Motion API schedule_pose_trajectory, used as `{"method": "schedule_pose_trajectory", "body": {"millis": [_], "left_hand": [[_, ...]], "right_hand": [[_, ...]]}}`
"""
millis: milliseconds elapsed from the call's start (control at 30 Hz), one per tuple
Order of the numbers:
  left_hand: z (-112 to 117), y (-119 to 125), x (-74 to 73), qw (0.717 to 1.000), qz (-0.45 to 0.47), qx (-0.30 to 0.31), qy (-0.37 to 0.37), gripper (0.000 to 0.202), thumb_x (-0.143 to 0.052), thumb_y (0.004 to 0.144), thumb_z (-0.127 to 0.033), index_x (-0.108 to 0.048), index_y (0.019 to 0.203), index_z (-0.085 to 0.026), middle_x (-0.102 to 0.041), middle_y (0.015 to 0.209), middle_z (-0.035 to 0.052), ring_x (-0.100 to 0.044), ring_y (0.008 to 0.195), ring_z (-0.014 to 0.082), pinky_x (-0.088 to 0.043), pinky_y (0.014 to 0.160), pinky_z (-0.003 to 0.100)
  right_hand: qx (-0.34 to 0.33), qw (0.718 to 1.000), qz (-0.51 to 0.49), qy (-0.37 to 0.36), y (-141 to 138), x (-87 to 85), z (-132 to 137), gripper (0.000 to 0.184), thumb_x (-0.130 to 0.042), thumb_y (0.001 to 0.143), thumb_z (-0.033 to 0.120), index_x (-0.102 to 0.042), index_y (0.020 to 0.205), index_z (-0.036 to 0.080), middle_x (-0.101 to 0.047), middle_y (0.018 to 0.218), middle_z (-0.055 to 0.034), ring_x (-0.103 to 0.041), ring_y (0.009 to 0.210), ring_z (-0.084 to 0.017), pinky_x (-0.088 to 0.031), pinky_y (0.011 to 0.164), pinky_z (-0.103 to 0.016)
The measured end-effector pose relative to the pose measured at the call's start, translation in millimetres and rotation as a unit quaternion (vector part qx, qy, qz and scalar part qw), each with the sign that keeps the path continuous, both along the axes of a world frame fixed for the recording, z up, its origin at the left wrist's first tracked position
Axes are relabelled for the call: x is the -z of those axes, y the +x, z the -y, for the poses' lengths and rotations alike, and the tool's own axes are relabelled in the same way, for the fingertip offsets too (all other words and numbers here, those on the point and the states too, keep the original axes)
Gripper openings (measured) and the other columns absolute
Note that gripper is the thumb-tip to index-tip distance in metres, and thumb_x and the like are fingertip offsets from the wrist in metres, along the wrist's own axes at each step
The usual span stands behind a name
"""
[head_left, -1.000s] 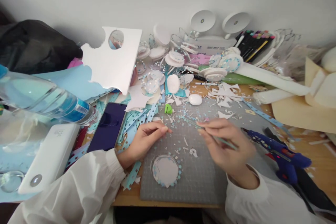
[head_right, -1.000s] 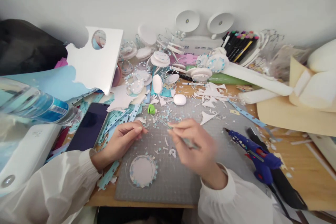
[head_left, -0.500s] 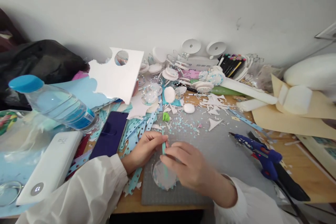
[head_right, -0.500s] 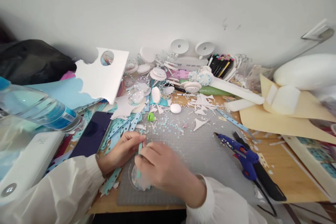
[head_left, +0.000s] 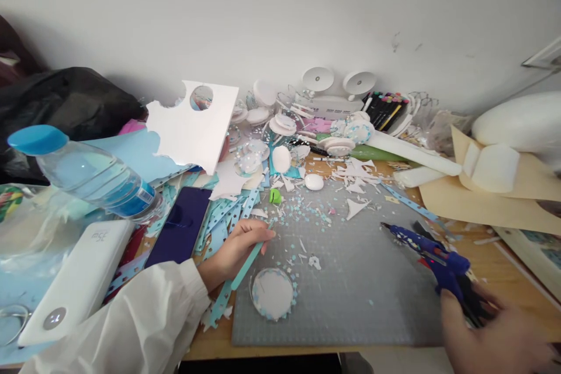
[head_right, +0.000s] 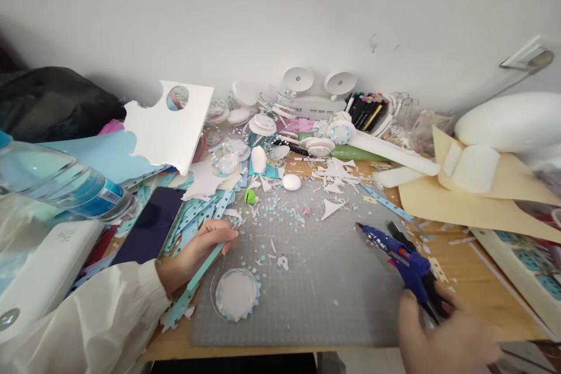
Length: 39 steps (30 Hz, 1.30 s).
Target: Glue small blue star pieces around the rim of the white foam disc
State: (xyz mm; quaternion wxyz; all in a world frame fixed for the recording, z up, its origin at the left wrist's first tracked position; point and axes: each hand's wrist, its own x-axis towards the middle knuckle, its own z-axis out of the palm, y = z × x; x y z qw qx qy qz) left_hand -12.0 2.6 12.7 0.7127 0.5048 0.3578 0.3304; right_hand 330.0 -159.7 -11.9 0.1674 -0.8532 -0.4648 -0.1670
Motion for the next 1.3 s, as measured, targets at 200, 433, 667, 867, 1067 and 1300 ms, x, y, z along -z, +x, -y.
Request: {"method": "schedule_pose_trajectory", "body": {"millis": [200,433,667,867,1067,1300], "left_hand": [[-1,-1,3.7,1.0,-0.009,0.011,0.004,0.042,-0.064,0.074,-0.038,-0.05,0.041,-0.017,-0.042,0.045,-0.0007,-0.038,0.051,0.012,-0.031,0.058,0.028],[-1,0,-0.9,1.0,-0.01,0.021,0.012,0.042,-0.062,0.076,-0.036,-0.051,0.04,-0.018,-0.042,0.044,-0.0006,-0.039,0.051,0.012,-0.032,0.059,0.028],[2,0,-1.1,0.999,-0.026,0.041,0.021,0.041,-0.064,0.075,-0.036,-0.052,0.041,-0.017,-0.041,0.044,-0.0012,-0.036,0.048,0.0109,-0.027,0.053,0.028],[0,-4,7.5,0.994,-0.03,0.095,0.041,0.042,-0.063,0.079,-0.035,-0.053,0.044,-0.016,-0.042,0.046,-0.0015,-0.037,0.048,0.01,-0.026,0.051,0.027],[-3,-6,8.9,0.99,-0.029,0.128,0.053,0.043,-0.063,0.083,-0.036,-0.054,0.046,-0.015,-0.042,0.049,-0.0015,-0.039,0.05,0.0101,-0.027,0.052,0.026],[-3,-6,8.2,0.989,-0.031,0.138,0.051,0.043,-0.062,0.085,-0.034,-0.053,0.047,-0.015,-0.044,0.051,-0.0013,-0.04,0.051,0.0099,-0.027,0.052,0.026]], "right_hand": [[-0.031,0.995,0.085,-0.049,-1,-9.0,-28,0.013,-0.051,0.085,0.036,-0.053,0.081,0.023,-0.052,0.058,-0.0116,-0.057,0.052,-0.037,-0.04,0.044,-0.046],[-0.054,0.998,-0.03,0.032,5,-35.0,-49,0.035,-0.065,0.076,0.032,-0.034,0.06,0.036,-0.047,0.046,-0.0039,-0.052,0.036,-0.025,-0.035,0.036,-0.037],[-0.097,0.981,-0.144,0.085,-39,-66.0,-93,0.032,-0.076,0.063,0.029,-0.048,0.045,0.028,-0.051,0.036,-0.0031,-0.053,0.033,-0.019,-0.034,0.032,-0.028],[-0.243,0.931,-0.232,0.142,-92,-44.7,-129,0.023,-0.062,0.059,0.031,-0.043,0.048,0.024,-0.046,0.037,0.0037,-0.043,0.033,-0.013,-0.034,0.035,-0.026],[-0.298,0.912,-0.246,0.136,-106,-14.8,-128,0.022,-0.059,0.06,0.028,-0.042,0.046,0.023,-0.044,0.035,0.0049,-0.041,0.033,-0.011,-0.035,0.035,-0.024],[-0.311,0.909,-0.245,0.129,-104,-9.6,-126,0.024,-0.06,0.063,0.027,-0.042,0.048,0.023,-0.041,0.036,0.0061,-0.039,0.033,-0.01,-0.033,0.035,-0.023]]}}
